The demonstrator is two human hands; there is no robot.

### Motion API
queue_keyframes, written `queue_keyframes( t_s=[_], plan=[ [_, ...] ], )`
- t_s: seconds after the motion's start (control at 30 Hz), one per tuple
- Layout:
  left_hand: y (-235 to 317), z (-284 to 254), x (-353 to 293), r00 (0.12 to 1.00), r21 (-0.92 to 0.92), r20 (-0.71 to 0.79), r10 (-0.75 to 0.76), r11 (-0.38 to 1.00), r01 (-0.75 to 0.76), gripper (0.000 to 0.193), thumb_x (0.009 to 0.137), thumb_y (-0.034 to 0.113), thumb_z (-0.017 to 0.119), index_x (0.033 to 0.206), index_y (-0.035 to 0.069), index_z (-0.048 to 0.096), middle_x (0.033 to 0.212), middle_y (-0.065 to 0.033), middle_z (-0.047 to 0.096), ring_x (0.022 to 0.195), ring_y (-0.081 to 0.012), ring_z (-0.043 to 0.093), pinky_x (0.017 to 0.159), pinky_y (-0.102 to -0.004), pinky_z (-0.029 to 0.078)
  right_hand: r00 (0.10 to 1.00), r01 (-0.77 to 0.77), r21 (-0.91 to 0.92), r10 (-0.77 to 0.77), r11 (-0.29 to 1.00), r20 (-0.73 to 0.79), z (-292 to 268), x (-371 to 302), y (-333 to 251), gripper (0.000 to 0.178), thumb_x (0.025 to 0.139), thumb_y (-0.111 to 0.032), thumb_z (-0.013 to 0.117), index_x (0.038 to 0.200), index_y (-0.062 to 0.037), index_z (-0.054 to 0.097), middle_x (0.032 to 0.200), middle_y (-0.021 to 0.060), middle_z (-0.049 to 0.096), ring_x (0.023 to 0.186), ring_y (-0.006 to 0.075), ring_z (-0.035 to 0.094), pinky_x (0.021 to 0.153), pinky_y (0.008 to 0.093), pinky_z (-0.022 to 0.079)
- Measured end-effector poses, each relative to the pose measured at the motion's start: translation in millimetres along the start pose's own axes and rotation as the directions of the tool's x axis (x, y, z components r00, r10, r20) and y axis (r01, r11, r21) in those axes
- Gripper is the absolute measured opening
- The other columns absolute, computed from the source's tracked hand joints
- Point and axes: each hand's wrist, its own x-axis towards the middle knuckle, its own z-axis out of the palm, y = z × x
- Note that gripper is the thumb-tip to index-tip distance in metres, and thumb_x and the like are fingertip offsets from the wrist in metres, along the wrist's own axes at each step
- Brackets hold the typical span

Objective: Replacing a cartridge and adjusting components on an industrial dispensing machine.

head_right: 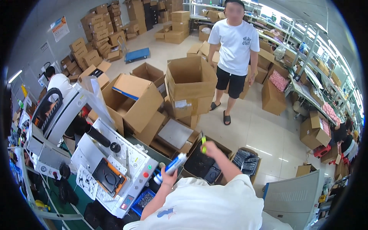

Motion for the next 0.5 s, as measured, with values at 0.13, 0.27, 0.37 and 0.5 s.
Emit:
queue_keyframes(
  t_s=[0.13, 0.27, 0.37, 0.5],
  plan=[
    [-7, 101, -29, 0.997, -0.201, -0.078, -0.012, 0.98, -0.004, 0.052, 0.077, 0.03, 0.073, 0.119, 0.008, 0.051, 0.121, -0.0127, 0.055, 0.114, -0.0272, 0.052, 0.103, -0.0411, 0.042, 0.99, -0.088, 0.075, 0.079, 0.993, 0.115, 28, -11, -72, 0.026, 0.085, -0.003, 0.049, 0.11, 0.0067, 0.047, 0.08, 0.009, 0.048, 0.067, 0.0186, 0.053, 0.061, 0.0326, 0.05],
    [-7, 114, -29, 0.998, -0.23, -0.063, -0.023, 0.973, 0.007, 0.055, 0.076, 0.031, 0.073, 0.12, 0.008, 0.051, 0.122, -0.0127, 0.054, 0.116, -0.0278, 0.051, 0.104, -0.043, 0.041, 0.965, -0.189, 0.041, 0.178, 0.981, 0.193, 50, -28, -81, 0.035, 0.086, -0.003, 0.048, 0.118, 0.0086, 0.045, 0.081, 0.0081, 0.046, 0.069, 0.0163, 0.05, 0.064, 0.0303, 0.049],
    [-12, 106, -31, 0.996, -0.205, -0.092, -0.015, 0.979, -0.004, 0.057, 0.076, 0.033, 0.073, 0.122, 0.007, 0.049, 0.124, -0.013, 0.053, 0.117, -0.0288, 0.05, 0.104, -0.0426, 0.041, 0.952, -0.207, -0.007, 0.203, 0.978, 0.229, 56, -37, -72, 0.026, 0.084, -0.003, 0.048, 0.108, 0.0062, 0.048, 0.08, 0.0085, 0.047, 0.068, 0.017, 0.051, 0.063, 0.029, 0.048],
    [-16, 98, -33, 0.995, -0.208, -0.091, -0.032, 0.978, 0.012, 0.057, 0.076, 0.032, 0.072, 0.122, 0.007, 0.049, 0.124, -0.0135, 0.053, 0.117, -0.0294, 0.051, 0.103, -0.0427, 0.043, 0.94, -0.227, -0.032, 0.227, 0.973, 0.254, 56, -43, -62, 0.026, 0.083, -0.003, 0.048, 0.108, 0.0056, 0.048, 0.08, 0.0088, 0.049, 0.067, 0.0171, 0.052, 0.063, 0.0292, 0.048]
  ],
)
